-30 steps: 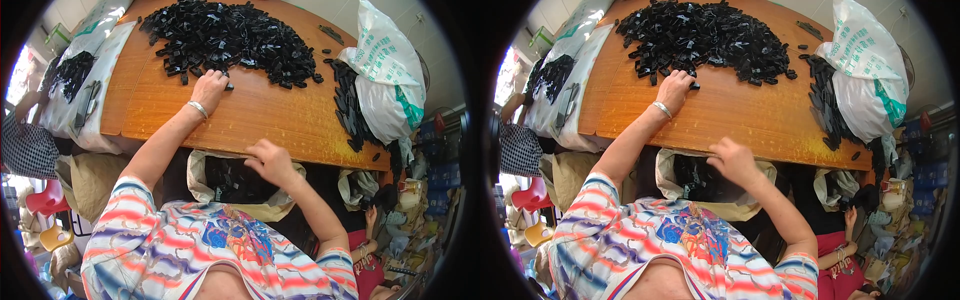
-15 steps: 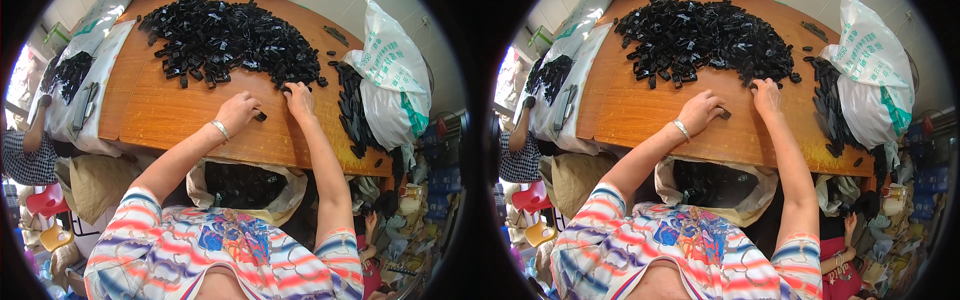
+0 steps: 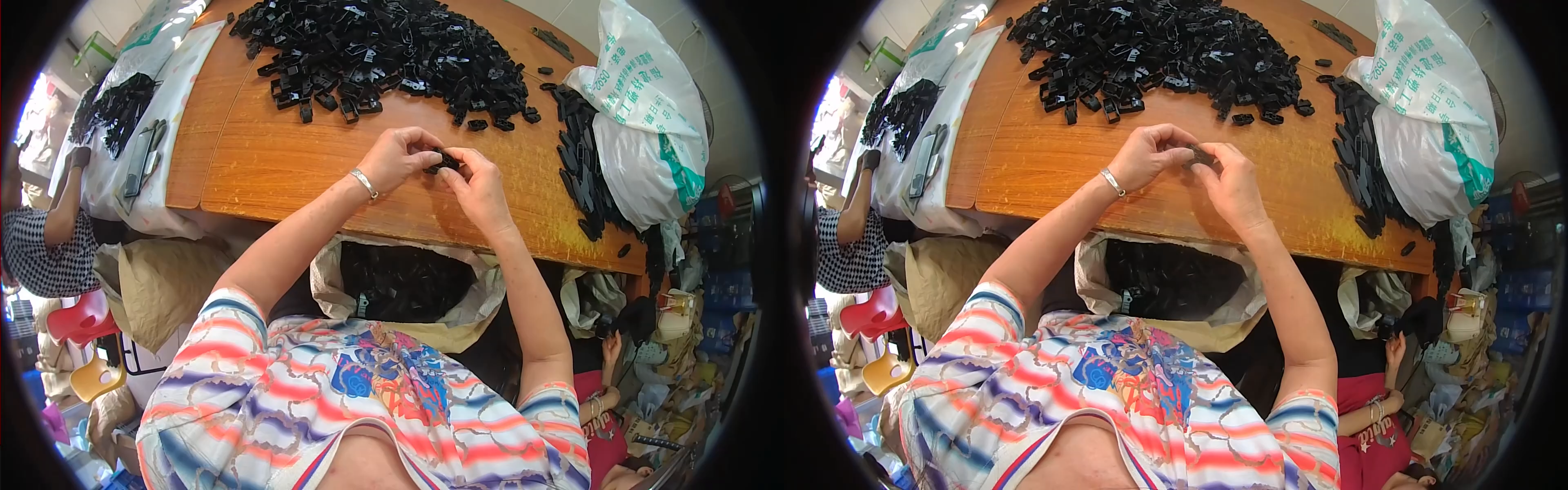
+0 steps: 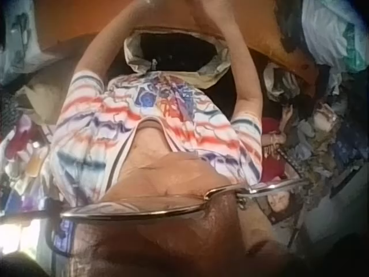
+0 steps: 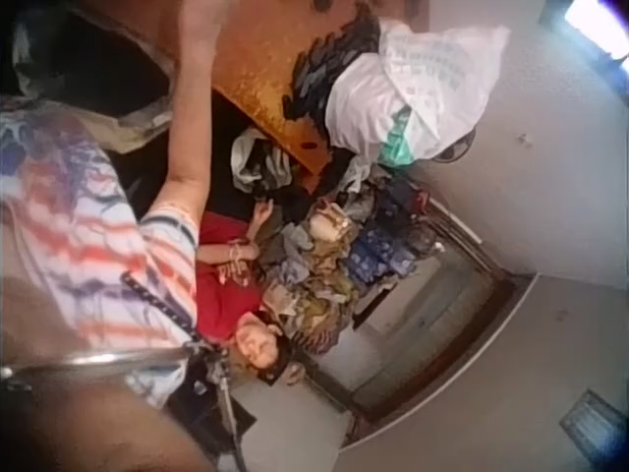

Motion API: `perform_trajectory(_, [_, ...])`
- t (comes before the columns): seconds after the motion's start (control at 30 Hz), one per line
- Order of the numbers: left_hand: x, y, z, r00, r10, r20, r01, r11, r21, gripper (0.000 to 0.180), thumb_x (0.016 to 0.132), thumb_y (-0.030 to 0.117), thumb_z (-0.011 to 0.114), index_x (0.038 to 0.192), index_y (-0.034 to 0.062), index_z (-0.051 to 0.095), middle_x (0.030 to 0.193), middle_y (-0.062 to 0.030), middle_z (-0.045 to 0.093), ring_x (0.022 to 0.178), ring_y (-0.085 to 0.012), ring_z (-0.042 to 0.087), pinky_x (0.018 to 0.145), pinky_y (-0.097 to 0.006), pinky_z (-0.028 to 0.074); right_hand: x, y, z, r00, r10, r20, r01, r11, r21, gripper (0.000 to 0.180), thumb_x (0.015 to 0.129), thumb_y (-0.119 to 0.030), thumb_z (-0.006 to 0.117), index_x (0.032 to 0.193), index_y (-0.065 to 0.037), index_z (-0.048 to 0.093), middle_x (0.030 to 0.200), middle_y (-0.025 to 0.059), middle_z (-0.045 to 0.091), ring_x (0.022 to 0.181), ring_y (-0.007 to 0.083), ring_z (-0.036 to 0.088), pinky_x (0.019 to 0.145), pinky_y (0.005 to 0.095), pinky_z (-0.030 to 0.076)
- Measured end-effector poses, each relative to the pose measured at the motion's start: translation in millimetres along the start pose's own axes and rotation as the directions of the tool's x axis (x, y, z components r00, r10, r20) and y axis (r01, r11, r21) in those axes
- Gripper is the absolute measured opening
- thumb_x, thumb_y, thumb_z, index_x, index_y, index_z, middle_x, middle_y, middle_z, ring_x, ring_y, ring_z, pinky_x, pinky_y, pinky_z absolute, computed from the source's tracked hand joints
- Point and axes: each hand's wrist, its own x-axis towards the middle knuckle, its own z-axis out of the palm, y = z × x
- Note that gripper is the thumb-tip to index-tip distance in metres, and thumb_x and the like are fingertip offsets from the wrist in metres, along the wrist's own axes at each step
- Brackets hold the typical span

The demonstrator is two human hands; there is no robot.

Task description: Assembling small black plastic buckle components at a workbench.

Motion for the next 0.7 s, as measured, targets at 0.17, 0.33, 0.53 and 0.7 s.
perform_trajectory(0.17, [-1,-16,-12,0.994,0.079,-0.074,-0.061,0.975,0.214,0.027,0.086,0.007,0.072,0.111,-0.0004,0.067,0.095,-0.0083,0.067,0.083,-0.0155,0.065,0.076,-0.028,0.055,3,11,10,0.966,-0.247,-0.081,0.179,0.859,-0.48,0.027,0.08,-0.003,0.075,0.107,0.002,0.07,0.092,0.0098,0.061,0.072,0.019,0.064,0.064,0.0297,0.052])
perform_trajectory(0.33, [-2,-26,-18,0.964,0.258,0.06,-0.23,0.705,0.67,0.027,0.078,0.007,0.074,0.105,0.0033,0.068,0.099,-0.0138,0.06,0.096,-0.0319,0.061,0.084,-0.039,0.052,7,15,24,0.974,-0.214,-0.078,0.14,0.832,-0.536,0.029,0.079,-0.005,0.077,0.107,0.0,0.07,0.089,0.01,0.06,0.07,0.0223,0.063,0.067,0.0332,0.051])
perform_trajectory(0.53, [4,-32,-20,0.979,0.198,0.052,-0.178,0.696,0.696,0.024,0.076,0.009,0.076,0.098,0.0039,0.068,0.099,-0.0127,0.061,0.097,-0.0334,0.059,0.087,-0.041,0.05,6,13,27,0.97,-0.24,0.028,0.192,0.698,-0.689,0.033,0.08,-0.006,0.073,0.113,-0.002,0.068,0.093,0.0104,0.059,0.081,0.0283,0.062,0.07,0.039,0.052])
perform_trajectory(0.7, [6,-31,-20,0.955,0.282,0.092,-0.258,0.636,0.728,0.023,0.076,0.011,0.076,0.096,0.0039,0.068,0.093,-0.0122,0.061,0.09,-0.032,0.059,0.08,-0.04,0.051,-1,32,36,0.893,-0.426,0.147,0.348,0.445,-0.825,0.034,0.086,-0.01,0.063,0.118,-0.001,0.06,0.098,0.0129,0.055,0.091,0.0313,0.06,0.072,0.0403,0.054])
